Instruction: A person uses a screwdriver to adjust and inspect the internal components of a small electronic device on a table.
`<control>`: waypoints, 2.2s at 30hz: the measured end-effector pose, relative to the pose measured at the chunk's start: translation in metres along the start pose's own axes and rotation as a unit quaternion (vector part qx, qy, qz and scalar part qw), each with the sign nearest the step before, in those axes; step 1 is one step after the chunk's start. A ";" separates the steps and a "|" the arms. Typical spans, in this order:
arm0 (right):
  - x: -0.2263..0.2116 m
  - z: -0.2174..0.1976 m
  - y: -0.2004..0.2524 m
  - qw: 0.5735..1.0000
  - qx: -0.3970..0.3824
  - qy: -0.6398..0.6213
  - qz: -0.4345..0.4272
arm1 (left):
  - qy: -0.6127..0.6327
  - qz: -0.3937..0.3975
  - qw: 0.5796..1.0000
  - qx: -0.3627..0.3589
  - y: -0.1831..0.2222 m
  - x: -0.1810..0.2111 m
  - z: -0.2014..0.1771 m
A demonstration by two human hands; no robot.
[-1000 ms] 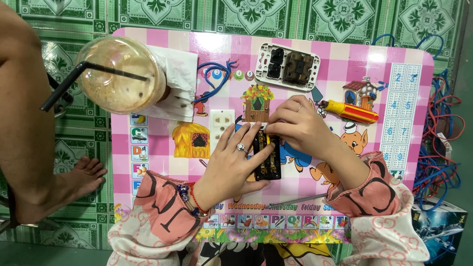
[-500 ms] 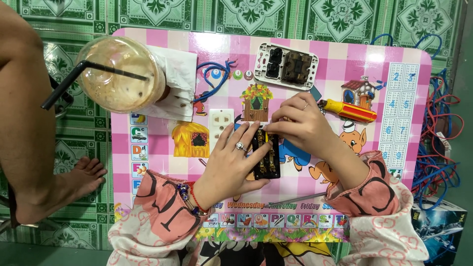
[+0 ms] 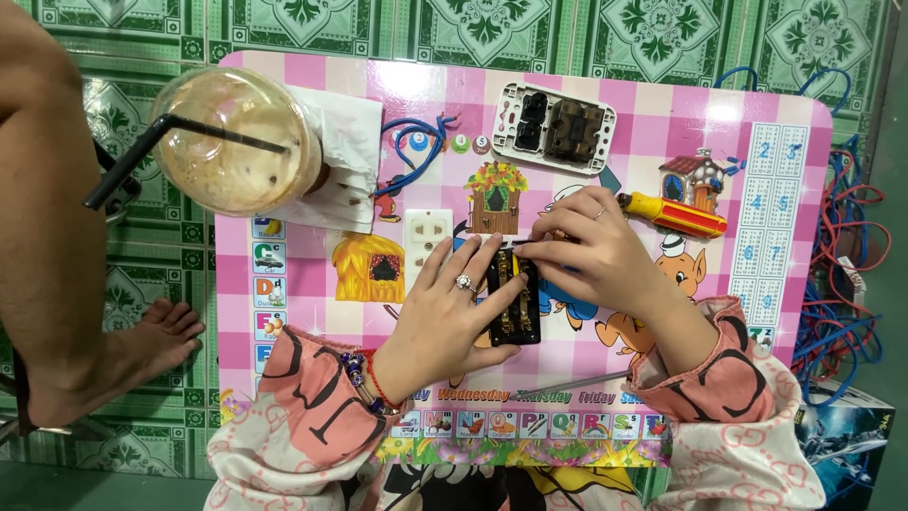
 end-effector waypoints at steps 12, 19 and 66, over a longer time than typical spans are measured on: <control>0.001 0.001 0.002 1.000 -0.007 -0.004 0.000 | -0.002 0.003 1.000 -0.015 0.000 0.000 -0.001; 0.000 0.000 0.002 1.000 -0.008 -0.020 0.009 | -0.012 0.003 1.000 -0.017 0.000 0.000 -0.001; 0.029 -0.063 0.156 0.893 0.315 -0.099 0.305 | 0.159 -0.059 0.938 0.301 0.023 -0.045 -0.065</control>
Point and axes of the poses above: each hand's wrist, its own y-axis away from the middle knuckle, its own z-axis out of the palm, x = y × z, the point moved 3 cm from there along -y, towards the middle knuckle, and after that the axes turned 7 degrees about -z, right-handed, at the moved point
